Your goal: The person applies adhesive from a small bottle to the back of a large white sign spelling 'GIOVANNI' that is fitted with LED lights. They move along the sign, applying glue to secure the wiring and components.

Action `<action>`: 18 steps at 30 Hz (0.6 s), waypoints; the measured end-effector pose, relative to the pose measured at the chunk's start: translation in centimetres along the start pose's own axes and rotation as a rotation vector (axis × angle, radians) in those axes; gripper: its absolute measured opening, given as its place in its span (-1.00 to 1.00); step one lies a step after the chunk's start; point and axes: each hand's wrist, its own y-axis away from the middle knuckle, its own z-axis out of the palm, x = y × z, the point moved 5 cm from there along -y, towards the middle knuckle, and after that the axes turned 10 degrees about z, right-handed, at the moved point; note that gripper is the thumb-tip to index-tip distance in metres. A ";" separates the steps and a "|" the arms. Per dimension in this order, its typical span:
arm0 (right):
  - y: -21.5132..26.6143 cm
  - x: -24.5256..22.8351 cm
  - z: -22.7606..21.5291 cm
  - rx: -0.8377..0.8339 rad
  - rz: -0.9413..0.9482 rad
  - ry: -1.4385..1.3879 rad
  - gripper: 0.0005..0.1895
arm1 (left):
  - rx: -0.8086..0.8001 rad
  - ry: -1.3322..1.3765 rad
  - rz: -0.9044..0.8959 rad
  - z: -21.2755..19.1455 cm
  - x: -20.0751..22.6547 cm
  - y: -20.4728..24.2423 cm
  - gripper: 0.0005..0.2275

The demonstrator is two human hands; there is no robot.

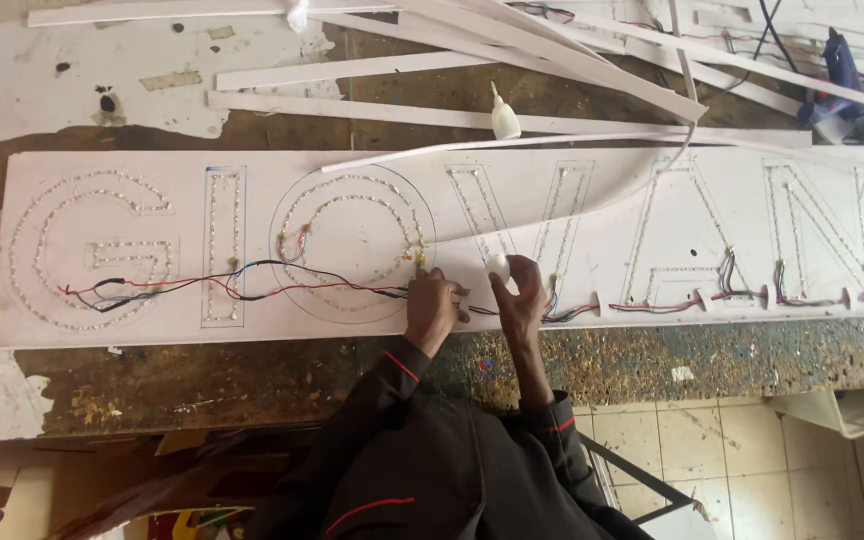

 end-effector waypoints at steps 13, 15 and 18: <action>-0.5 -0.6 2.3 -0.110 -0.179 0.066 -0.58 | 0.019 -0.001 -0.016 -2.9 1.7 1.0 -0.59; -0.6 0.0 2.3 -0.115 -0.175 0.084 -0.55 | 0.018 0.005 -0.027 -3.3 2.0 1.2 -0.60; -0.3 -0.4 2.1 -0.118 -0.166 0.119 -0.44 | 0.011 0.003 -0.034 -2.9 1.6 0.8 -0.62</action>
